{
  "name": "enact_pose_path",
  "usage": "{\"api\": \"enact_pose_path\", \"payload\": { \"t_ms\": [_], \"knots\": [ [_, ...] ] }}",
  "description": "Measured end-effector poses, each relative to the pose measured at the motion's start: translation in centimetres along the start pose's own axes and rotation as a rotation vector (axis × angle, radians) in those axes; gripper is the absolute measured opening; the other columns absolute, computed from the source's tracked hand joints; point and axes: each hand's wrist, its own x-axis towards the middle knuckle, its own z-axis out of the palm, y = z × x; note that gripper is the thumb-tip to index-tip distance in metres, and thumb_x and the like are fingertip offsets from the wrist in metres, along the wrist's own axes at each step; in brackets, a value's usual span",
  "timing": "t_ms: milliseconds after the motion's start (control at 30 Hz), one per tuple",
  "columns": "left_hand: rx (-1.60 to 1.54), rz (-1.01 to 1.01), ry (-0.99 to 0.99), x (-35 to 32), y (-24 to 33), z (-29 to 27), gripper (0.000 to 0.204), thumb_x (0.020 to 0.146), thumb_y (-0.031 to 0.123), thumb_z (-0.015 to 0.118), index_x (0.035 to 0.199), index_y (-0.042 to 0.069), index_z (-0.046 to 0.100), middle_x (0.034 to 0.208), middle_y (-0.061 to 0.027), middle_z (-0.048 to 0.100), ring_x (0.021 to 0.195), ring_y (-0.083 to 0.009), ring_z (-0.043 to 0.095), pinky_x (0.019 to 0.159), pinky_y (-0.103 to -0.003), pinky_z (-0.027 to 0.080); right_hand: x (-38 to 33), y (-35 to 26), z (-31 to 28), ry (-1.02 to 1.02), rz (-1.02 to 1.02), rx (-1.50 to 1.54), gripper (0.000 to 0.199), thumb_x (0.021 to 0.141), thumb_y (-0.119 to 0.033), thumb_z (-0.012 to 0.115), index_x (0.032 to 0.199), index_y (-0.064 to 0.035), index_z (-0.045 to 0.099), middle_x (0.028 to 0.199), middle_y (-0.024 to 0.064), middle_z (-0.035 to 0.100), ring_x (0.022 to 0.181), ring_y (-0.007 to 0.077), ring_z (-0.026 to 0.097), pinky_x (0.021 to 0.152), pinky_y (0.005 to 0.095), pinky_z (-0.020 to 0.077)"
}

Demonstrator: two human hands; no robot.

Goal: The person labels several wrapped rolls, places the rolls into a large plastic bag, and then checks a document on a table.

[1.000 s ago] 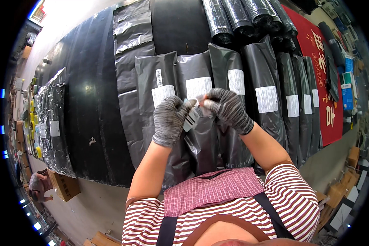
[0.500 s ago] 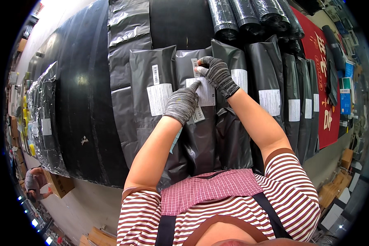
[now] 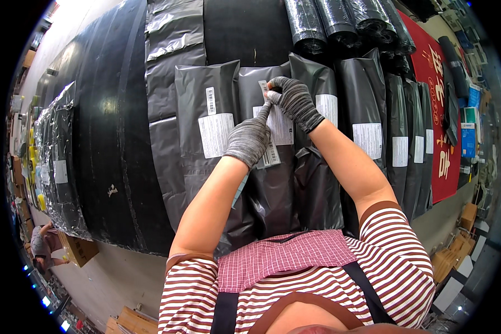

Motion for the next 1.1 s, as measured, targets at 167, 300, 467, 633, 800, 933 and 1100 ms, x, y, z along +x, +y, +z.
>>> {"api": "enact_pose_path", "payload": {
  "t_ms": [167, 300, 467, 633, 800, 933, 1100],
  "knots": [
    [-0.036, 0.048, 0.042, 0.6, -0.7, 0.4, 0.061, 0.087, 0.018, 0.047, 0.143, 0.024, 0.025, 0.083, -0.0227, 0.063, 0.078, -0.0362, 0.062, 0.074, -0.047, 0.047, 0.0, -1.3, -0.4, -0.085, -0.125, -0.468, 0.036, 0.075, -0.027, 0.067, 0.106, -0.0080, 0.061, 0.098, 0.0143, 0.064, 0.097, 0.0269, 0.060, 0.086, 0.0362, 0.0473],
    [-0.073, 0.058, 0.030, 0.5, -0.5, 0.1, 0.061, 0.086, 0.017, 0.048, 0.142, 0.025, 0.026, 0.083, -0.0234, 0.062, 0.079, -0.0377, 0.061, 0.074, -0.048, 0.047, 1.8, 0.0, -0.3, 0.200, -0.070, -0.396, 0.064, 0.064, -0.026, 0.079, 0.116, -0.0062, 0.048, 0.104, 0.0182, 0.057, 0.110, 0.0290, 0.050, 0.092, 0.0394, 0.0420],
    [-0.298, 0.256, 0.220, 1.7, -3.3, 2.7, 0.049, 0.090, 0.011, 0.051, 0.137, 0.017, 0.040, 0.083, -0.0153, 0.065, 0.075, -0.0256, 0.063, 0.072, -0.038, 0.049, 4.8, -0.2, -1.2, 0.092, 0.233, -0.230, 0.037, 0.073, -0.024, 0.074, 0.098, -0.0067, 0.052, 0.085, 0.0143, 0.063, 0.085, 0.0297, 0.063, 0.078, 0.0397, 0.0491],
    [-0.895, 0.270, 0.366, -1.7, -1.6, -0.2, 0.031, 0.091, 0.008, 0.054, 0.122, 0.003, 0.055, 0.102, -0.0072, 0.064, 0.090, -0.0079, 0.056, 0.080, -0.023, 0.046, 0.1, -1.7, -2.8, -0.079, 0.272, 0.465, 0.025, 0.089, -0.030, 0.056, 0.092, -0.0049, 0.057, 0.074, 0.0042, 0.061, 0.062, 0.0105, 0.058, 0.057, 0.0257, 0.0490],
    [-0.802, 0.373, 0.593, -5.3, 1.4, -1.7, 0.025, 0.092, 0.014, 0.055, 0.113, 0.002, 0.061, 0.101, -0.0052, 0.064, 0.091, -0.0104, 0.056, 0.082, -0.025, 0.045, -9.8, -7.2, -6.1, -0.384, 0.078, 0.514, 0.036, 0.081, -0.035, 0.069, 0.094, -0.0016, 0.065, 0.076, 0.0038, 0.064, 0.072, 0.0091, 0.058, 0.067, 0.0258, 0.0474],
    [-0.970, 0.407, 0.242, -7.8, 3.3, -2.9, 0.032, 0.091, 0.029, 0.056, 0.107, 0.002, 0.063, 0.098, -0.0045, 0.064, 0.094, -0.0121, 0.055, 0.087, -0.028, 0.043, -12.3, -6.7, -7.4, -0.333, 0.083, 0.578, 0.028, 0.080, -0.024, 0.070, 0.094, -0.0003, 0.066, 0.080, 0.0052, 0.066, 0.076, 0.0087, 0.058, 0.070, 0.0260, 0.0481],
    [-0.822, 0.405, 0.112, -8.3, 4.5, -2.9, 0.020, 0.084, 0.016, 0.065, 0.094, 0.000, 0.066, 0.086, -0.0079, 0.066, 0.081, -0.0138, 0.060, 0.077, -0.028, 0.048, -14.1, -5.8, -8.6, -0.299, 0.084, 0.652, 0.025, 0.081, -0.019, 0.068, 0.097, 0.0001, 0.065, 0.085, 0.0041, 0.066, 0.080, 0.0082, 0.059, 0.075, 0.0246, 0.0481]
  ]
}}
